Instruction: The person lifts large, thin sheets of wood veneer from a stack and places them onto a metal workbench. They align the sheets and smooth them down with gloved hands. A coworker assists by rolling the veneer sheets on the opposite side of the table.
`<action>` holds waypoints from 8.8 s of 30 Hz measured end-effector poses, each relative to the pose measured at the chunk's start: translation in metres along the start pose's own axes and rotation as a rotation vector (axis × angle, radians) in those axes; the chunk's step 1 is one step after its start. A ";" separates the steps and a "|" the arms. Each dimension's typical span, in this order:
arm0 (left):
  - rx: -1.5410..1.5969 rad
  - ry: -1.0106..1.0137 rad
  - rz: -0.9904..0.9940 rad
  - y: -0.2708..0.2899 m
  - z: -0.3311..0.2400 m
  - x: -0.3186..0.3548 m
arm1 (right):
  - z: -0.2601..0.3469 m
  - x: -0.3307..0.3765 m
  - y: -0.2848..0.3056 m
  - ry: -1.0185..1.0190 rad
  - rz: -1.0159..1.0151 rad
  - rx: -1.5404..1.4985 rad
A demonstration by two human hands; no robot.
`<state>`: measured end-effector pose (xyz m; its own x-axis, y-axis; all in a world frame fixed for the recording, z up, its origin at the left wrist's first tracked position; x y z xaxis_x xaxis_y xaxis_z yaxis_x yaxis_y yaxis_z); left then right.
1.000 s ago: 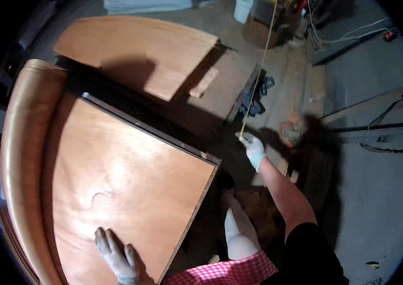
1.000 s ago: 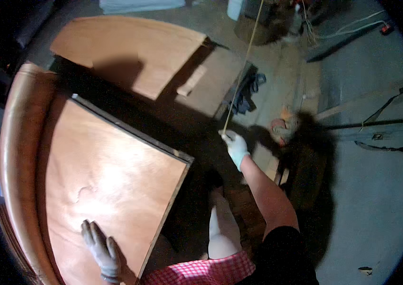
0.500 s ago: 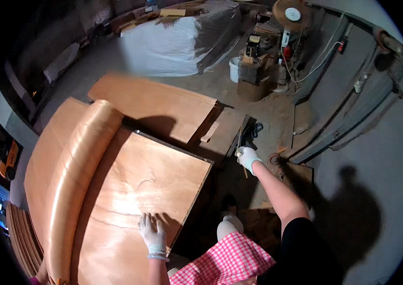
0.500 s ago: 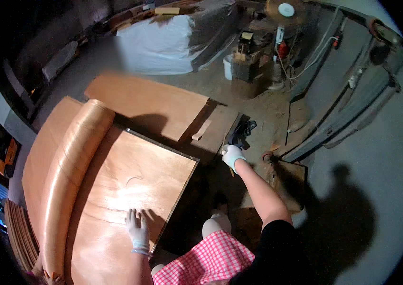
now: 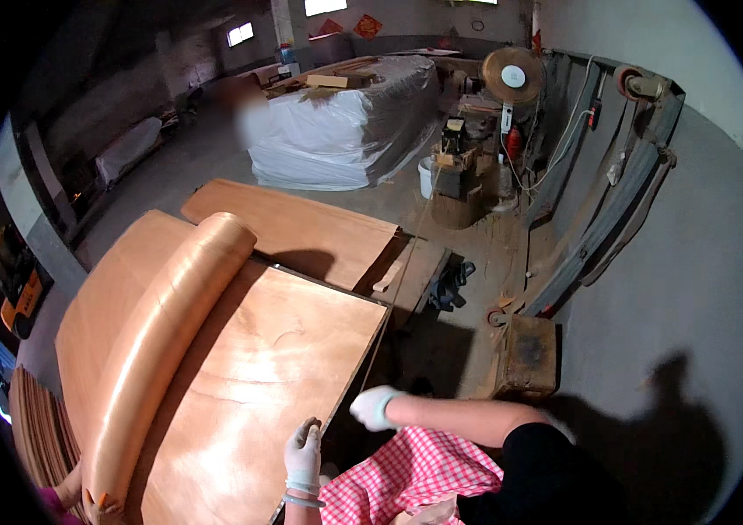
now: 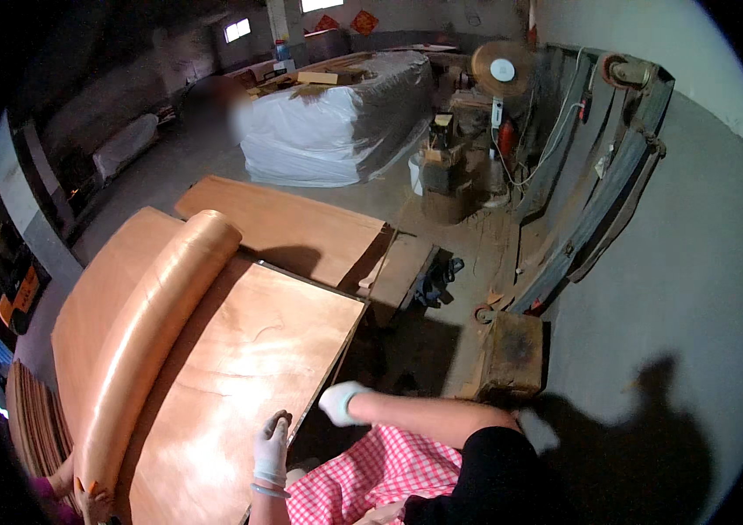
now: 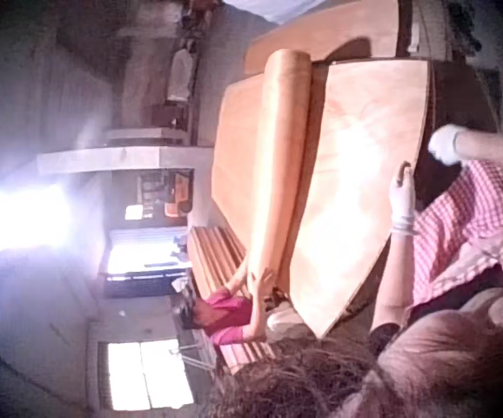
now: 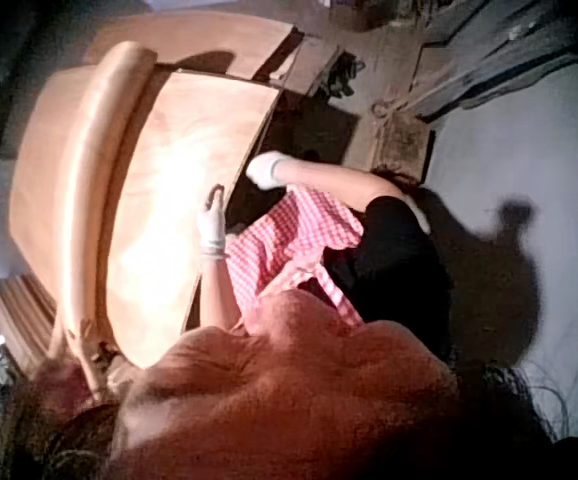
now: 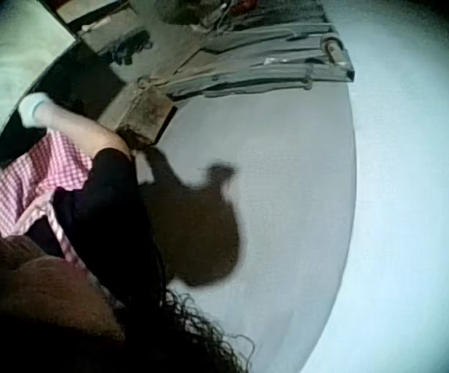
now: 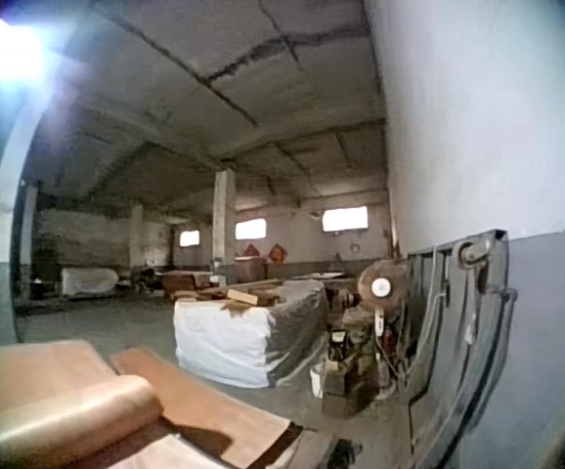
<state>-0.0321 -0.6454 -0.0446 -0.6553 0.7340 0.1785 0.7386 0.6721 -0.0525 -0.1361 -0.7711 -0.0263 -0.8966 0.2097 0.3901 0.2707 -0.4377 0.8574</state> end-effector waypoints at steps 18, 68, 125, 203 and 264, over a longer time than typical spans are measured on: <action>-0.665 -0.096 0.371 0.052 0.026 0.124 | 0.243 0.036 -0.210 0.630 0.277 0.403; -0.294 0.303 0.231 0.119 0.069 0.207 | 0.276 0.073 -0.041 0.776 -0.133 -0.163; 0.886 0.009 -0.848 0.223 0.052 0.224 | 0.277 -0.003 -0.070 0.235 0.519 -0.720; -0.431 0.572 -2.001 0.635 0.139 0.529 | 0.029 -0.093 -0.006 -0.048 0.071 -0.142; -1.238 0.125 -0.333 0.084 0.044 -0.005 | -0.297 -0.112 0.087 -0.378 0.048 0.009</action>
<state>0.0264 -0.5882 -0.0934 -0.8660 0.4897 0.1009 0.2417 0.2333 0.9419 -0.1166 -1.0927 -0.0946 -0.6904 0.4977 0.5249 0.3139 -0.4476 0.8373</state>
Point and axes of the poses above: each hand's wrist, its own x-axis away from the middle knuckle, its own y-axis out of the back of the hand, z = x × y, the point moved 10 cm from there along -x, towards the middle knuckle
